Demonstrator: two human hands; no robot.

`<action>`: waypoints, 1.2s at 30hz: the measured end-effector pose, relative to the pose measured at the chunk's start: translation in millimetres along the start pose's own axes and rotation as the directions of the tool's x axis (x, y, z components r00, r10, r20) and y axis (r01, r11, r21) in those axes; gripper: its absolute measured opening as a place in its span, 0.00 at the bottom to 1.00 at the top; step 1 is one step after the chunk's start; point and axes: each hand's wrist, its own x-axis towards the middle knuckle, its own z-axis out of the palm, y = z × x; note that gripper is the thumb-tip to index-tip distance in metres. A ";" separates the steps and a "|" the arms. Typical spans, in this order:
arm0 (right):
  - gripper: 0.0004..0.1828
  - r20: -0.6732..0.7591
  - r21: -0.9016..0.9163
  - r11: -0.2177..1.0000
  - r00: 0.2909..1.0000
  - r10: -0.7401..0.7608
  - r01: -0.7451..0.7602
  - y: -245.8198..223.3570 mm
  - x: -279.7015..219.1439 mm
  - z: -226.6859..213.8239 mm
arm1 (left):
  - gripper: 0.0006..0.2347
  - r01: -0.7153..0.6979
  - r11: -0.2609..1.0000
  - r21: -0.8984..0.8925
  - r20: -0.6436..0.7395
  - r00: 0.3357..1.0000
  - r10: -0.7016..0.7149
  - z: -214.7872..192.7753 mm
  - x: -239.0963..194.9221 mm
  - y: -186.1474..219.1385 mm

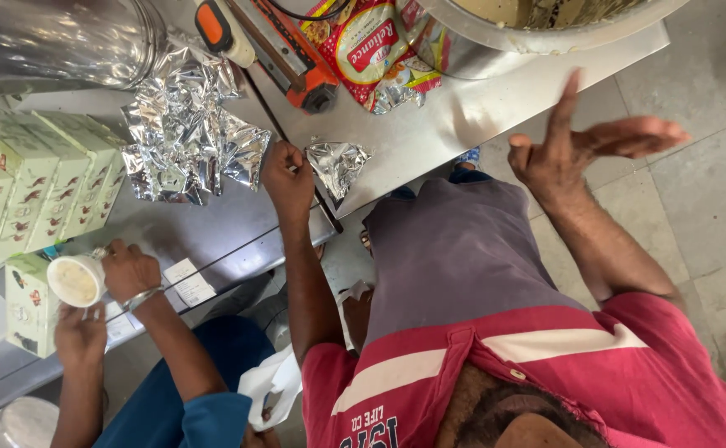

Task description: The person scoops a thick beige paste from a large metal pot into small aluminum foil packets, folds them, and seals them with a handheld heat sealer. The process is repeated multiple times while other people stand nearby.

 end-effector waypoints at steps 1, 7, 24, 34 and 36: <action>0.51 -0.017 0.050 0.998 0.999 0.050 -0.049 6.3 -0.6 2.8 | 0.10 -0.006 1.000 0.010 0.004 1.000 0.006 -0.7 -0.9 0.1; 0.46 0.096 0.064 0.998 0.995 -0.029 0.023 3.8 -0.7 10.7 | 0.10 -0.050 0.997 0.050 -0.018 0.999 0.051 -0.8 -2.4 -1.7; 0.17 -0.087 0.717 0.226 0.407 -0.909 0.659 -200.3 47.9 -48.7 | 0.13 -0.231 0.971 0.056 -0.038 0.972 0.234 7.7 18.0 -18.2; 0.17 -0.197 0.774 0.154 0.465 -0.863 0.614 -184.6 67.1 -35.1 | 0.13 -0.216 0.975 0.049 -0.019 0.976 0.217 4.0 35.8 -26.0; 0.19 -0.219 0.778 0.161 0.502 -0.837 0.607 -191.7 67.4 -35.9 | 0.13 -0.210 0.977 0.044 -0.006 0.978 0.211 4.9 36.1 -29.1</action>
